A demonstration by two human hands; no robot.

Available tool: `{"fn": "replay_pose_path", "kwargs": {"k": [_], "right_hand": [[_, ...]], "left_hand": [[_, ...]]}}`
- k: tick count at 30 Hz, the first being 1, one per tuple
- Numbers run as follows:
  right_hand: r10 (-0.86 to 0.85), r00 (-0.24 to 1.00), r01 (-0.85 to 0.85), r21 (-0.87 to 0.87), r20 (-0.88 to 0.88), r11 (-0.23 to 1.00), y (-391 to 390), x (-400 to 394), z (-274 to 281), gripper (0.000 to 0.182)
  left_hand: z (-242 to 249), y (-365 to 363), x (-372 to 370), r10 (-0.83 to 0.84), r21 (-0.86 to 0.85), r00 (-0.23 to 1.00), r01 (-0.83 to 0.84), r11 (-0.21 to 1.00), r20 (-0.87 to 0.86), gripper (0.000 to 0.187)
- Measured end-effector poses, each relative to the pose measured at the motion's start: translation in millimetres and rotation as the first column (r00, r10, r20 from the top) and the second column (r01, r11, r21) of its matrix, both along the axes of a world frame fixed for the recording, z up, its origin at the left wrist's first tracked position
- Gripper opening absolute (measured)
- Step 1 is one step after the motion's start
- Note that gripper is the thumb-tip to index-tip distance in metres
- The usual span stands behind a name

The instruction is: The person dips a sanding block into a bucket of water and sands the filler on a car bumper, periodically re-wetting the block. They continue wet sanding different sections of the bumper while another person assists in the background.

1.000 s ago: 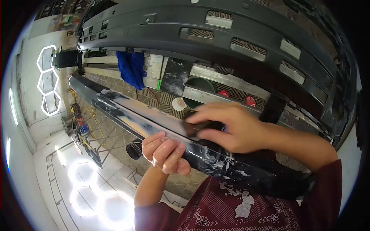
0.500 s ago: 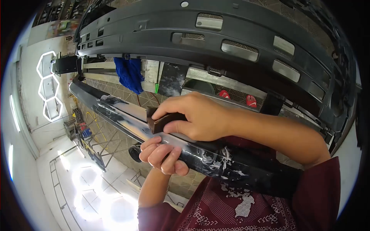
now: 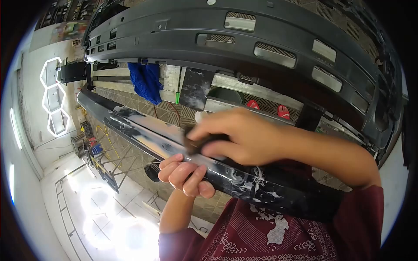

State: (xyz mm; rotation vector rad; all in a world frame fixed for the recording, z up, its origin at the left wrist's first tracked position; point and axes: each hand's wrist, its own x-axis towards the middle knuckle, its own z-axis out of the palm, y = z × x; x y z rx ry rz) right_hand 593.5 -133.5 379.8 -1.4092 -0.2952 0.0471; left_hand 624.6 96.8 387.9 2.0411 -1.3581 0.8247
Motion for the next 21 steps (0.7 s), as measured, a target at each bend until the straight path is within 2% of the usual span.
{"fn": "replay_pose_path", "kwargs": {"k": [2, 4, 8, 15, 17, 19, 21], "right_hand": [[0.015, 0.999, -0.014, -0.029, 0.031, 0.999, -21, -39, 3, 0.029], [-0.091, 0.995, 0.086, -0.143, -0.031, 0.986, -36, -68, 7, 0.029], [-0.104, 0.994, 0.106, -0.099, 0.032, 0.989, -7, -27, 4, 0.029], [-0.127, 0.991, 0.118, -0.175, -0.044, 0.977, -25, -57, 23, 0.027], [-0.17, 0.985, 0.171, -0.175, 0.019, 0.97, -13, -44, 17, 0.025], [-0.174, 0.983, 0.165, -0.147, -0.05, 0.975, -6, -38, 17, 0.024], [-0.151, 0.988, 0.139, -0.201, -0.045, 0.97, -16, -53, 23, 0.023]], "left_hand": [[-2, -1, 0, 0.013, -0.012, 1.0, -0.013, 1.0, 0.001, 0.031], [-5, -3, 4, -0.021, -0.066, 0.999, 0.024, 0.998, 0.039, 0.033], [-4, -2, 1, 0.009, -0.049, 1.0, -0.008, 0.999, 0.015, 0.035], [-6, -4, 1, 0.011, -0.078, 1.0, -0.009, 0.997, 0.028, 0.036], [-4, -1, -1, 0.027, -0.031, 1.0, -0.027, 0.999, 0.007, 0.037], [-2, -3, 1, 0.012, -0.034, 1.0, -0.011, 0.999, 0.018, 0.036], [-2, -2, 3, 0.007, -0.037, 1.0, -0.006, 0.999, 0.024, 0.036]]}}
